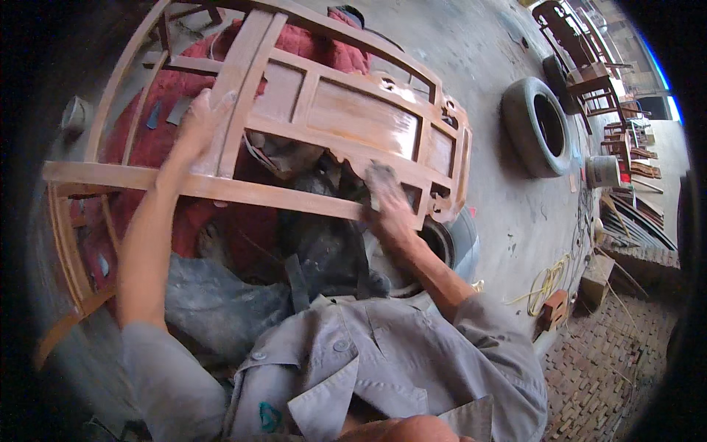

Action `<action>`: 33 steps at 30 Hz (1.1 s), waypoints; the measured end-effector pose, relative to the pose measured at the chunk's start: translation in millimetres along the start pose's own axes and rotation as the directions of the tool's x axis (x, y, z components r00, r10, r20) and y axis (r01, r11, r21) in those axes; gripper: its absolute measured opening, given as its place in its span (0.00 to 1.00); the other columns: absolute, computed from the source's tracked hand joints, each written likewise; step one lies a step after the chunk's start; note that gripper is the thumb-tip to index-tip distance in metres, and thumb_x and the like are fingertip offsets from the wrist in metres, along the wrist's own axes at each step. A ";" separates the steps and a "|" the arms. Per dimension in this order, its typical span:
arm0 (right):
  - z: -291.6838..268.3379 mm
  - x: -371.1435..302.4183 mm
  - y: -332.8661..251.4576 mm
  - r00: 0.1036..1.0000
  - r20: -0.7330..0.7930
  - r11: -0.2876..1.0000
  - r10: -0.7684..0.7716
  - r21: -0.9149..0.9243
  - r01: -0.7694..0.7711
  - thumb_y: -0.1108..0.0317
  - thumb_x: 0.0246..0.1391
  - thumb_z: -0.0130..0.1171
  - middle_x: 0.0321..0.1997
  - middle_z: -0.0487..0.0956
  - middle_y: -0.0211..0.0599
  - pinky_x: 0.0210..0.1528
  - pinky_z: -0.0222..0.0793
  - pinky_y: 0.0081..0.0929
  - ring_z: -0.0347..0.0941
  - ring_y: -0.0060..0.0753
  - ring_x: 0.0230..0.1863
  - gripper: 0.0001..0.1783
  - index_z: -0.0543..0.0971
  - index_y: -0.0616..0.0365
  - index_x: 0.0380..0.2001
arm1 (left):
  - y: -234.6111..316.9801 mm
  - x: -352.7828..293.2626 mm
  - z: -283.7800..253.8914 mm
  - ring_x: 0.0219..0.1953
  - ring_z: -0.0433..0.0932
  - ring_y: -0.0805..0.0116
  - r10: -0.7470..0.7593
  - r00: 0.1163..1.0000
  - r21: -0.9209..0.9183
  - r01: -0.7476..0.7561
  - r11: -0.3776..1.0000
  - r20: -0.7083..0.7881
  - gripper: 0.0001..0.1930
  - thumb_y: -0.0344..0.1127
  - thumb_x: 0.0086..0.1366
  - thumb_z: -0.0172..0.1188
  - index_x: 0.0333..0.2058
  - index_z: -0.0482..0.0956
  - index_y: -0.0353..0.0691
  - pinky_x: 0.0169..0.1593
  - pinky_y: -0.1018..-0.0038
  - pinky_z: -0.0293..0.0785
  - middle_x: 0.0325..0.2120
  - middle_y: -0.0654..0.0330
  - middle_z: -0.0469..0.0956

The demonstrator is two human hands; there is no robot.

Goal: The person sands a wooden chair frame using a sanding block, working on the legs, rails, and backrest. The person repositions the chair frame multiple times to access different surfaces and continues sanding until the end of the clip.

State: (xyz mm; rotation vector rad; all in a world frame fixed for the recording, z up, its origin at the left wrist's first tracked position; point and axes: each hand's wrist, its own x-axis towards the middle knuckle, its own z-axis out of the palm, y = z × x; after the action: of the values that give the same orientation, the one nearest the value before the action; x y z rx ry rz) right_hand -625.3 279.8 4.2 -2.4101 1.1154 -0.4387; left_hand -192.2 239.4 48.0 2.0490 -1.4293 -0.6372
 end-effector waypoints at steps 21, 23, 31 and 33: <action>12.8 36.3 -30.3 0.994 0.026 0.993 -0.104 0.060 0.102 0.75 0.52 0.54 0.72 0.59 0.59 0.76 0.45 0.45 0.50 0.61 0.74 0.38 0.59 0.68 0.68 | -7.7 10.1 8.6 0.46 0.78 0.35 0.014 1.000 0.140 -0.011 0.990 -0.018 0.31 0.60 0.66 0.56 0.44 0.74 0.31 0.49 0.52 0.72 0.40 0.35 0.79; -7.4 7.2 -0.3 0.998 0.022 0.996 0.061 -0.069 -0.059 0.77 0.52 0.54 0.70 0.62 0.60 0.76 0.46 0.46 0.53 0.63 0.73 0.36 0.61 0.70 0.66 | -7.5 4.5 2.4 0.46 0.78 0.36 0.011 0.999 0.105 -0.006 0.994 -0.043 0.31 0.61 0.66 0.56 0.44 0.74 0.31 0.49 0.52 0.72 0.41 0.35 0.79; 37.3 51.1 -38.3 0.989 -0.126 0.996 -0.075 0.031 0.080 0.70 0.46 0.60 0.72 0.60 0.55 0.76 0.47 0.45 0.51 0.58 0.74 0.43 0.61 0.61 0.68 | 2.3 10.2 14.7 0.45 0.79 0.40 0.116 0.992 0.090 -0.112 0.990 -0.039 0.26 0.56 0.67 0.57 0.44 0.76 0.33 0.48 0.55 0.73 0.40 0.39 0.80; 19.4 15.5 -16.7 0.995 -0.065 0.992 0.073 0.109 -0.066 0.71 0.46 0.59 0.71 0.62 0.53 0.75 0.49 0.45 0.53 0.57 0.73 0.41 0.62 0.57 0.67 | -7.0 4.8 1.6 0.45 0.79 0.41 0.118 0.988 0.166 -0.100 0.981 -0.102 0.25 0.55 0.67 0.57 0.45 0.76 0.33 0.49 0.55 0.72 0.40 0.39 0.80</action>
State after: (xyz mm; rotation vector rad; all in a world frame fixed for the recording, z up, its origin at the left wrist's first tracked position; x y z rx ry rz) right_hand -596.2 282.4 -2.1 -2.2718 1.1707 -0.5486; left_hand -186.9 236.6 41.8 2.0743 -1.5585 -0.3665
